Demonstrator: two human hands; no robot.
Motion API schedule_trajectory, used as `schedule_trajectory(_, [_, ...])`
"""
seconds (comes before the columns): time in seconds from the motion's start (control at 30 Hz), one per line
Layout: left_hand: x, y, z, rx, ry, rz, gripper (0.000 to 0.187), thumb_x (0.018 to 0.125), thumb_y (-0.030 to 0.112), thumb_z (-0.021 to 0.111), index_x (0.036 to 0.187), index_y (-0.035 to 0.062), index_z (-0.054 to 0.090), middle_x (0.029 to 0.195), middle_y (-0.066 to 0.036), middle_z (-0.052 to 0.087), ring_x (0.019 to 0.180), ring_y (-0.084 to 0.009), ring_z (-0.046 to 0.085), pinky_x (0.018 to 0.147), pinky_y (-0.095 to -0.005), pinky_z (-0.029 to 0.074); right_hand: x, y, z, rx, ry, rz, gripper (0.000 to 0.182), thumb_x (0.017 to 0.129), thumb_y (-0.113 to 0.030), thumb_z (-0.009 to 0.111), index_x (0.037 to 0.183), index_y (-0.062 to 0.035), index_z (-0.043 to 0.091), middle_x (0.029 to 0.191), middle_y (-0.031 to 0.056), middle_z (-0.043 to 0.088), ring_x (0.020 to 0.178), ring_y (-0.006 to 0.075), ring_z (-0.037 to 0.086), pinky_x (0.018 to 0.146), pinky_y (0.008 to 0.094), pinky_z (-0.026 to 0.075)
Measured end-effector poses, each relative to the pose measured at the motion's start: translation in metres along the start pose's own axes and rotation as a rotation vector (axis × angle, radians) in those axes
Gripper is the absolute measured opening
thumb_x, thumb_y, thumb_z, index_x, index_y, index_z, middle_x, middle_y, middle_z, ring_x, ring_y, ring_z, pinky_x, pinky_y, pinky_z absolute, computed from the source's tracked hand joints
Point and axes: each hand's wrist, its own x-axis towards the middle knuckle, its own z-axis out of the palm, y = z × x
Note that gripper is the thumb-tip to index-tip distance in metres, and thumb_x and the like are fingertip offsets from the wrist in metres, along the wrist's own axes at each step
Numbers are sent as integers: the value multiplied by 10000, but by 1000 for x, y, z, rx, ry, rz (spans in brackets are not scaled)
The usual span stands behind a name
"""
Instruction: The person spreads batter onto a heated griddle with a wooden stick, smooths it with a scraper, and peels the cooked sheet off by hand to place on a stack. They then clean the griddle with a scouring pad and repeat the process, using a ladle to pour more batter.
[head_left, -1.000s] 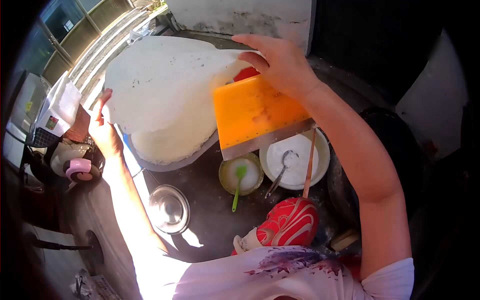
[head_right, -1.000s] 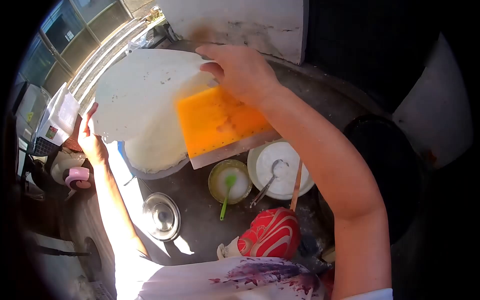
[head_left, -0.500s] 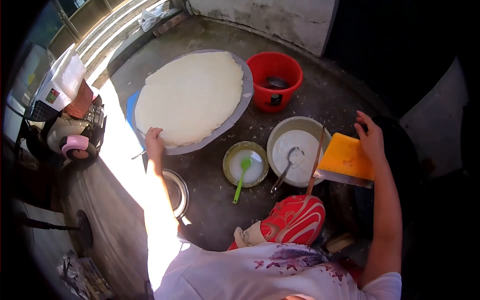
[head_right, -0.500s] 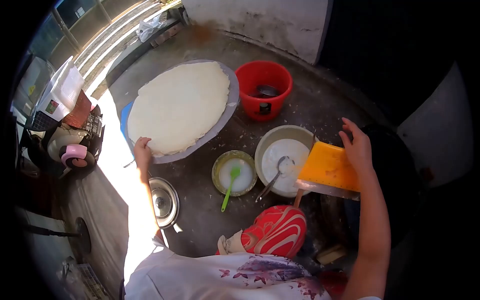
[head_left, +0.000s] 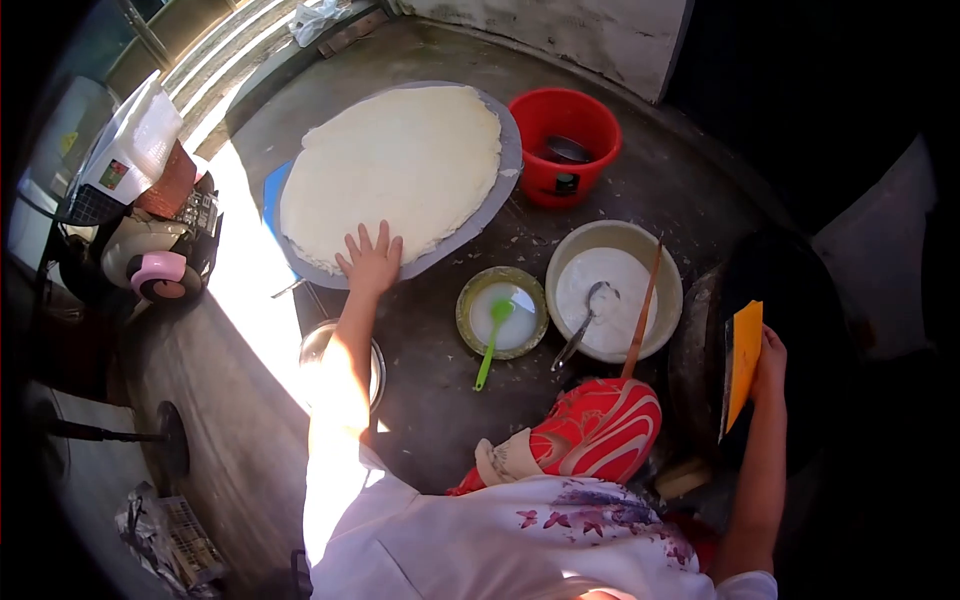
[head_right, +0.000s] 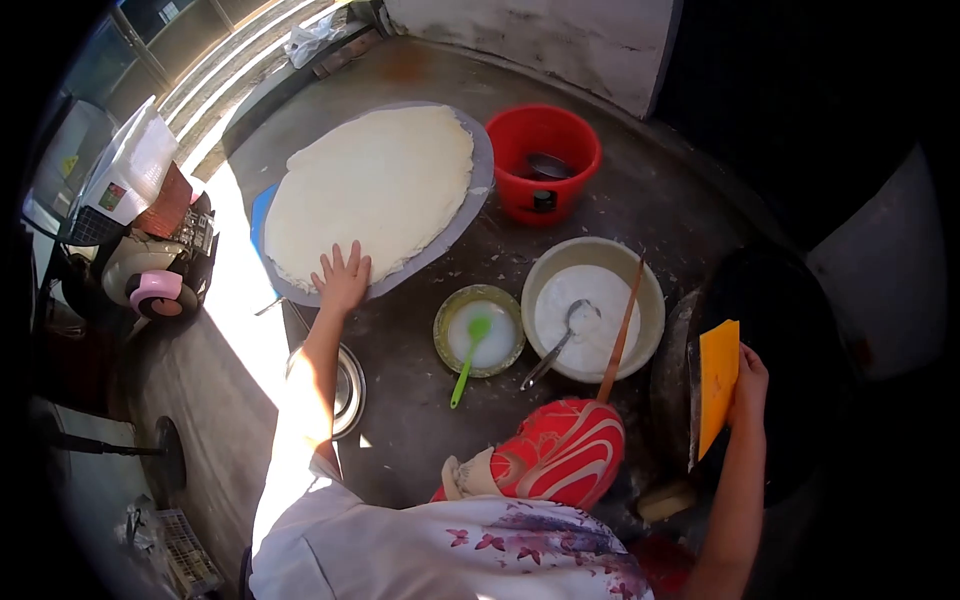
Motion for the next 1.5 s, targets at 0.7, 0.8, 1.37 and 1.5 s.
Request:
schedule_trajectory(0.7, [54,207,26,45,439,409,445,694,371,668,1041,107,582,1049,-93,482,1013,-254,407,854,-415,280,-38,24,-9,243,-141,171,214,890,-249,510,1038,-97,536,832,44,616,395,76,426,320,214,303])
schedule_trajectory(0.8, [59,213,33,120,431,399,290,721,341,649,895,109,638,975,-65,525,990,-231,424,854,-405,284,-37,26,-15,261,-90,207,207,888,-252,514,1034,-107,536,825,39,616,400,74,424,321,213,298])
schedule_trajectory(1.37, [-188,186,-206,-1613,-72,1986,194,795,47,564,949,-59,616,960,-176,585,801,-245,562,684,-333,456,-38,20,29,431,-228,322,397,876,-395,514,1086,-65,584,980,61,630,865,156,602,791,296,445])
schedule_trajectory(1.5, [-199,177,-198,-1652,-99,2046,178,800,49,550,930,-56,609,948,-202,587,777,-254,567,666,-342,460,-35,25,36,443,-305,305,381,888,-367,504,1105,-60,564,1012,72,621,907,173,595,814,292,443])
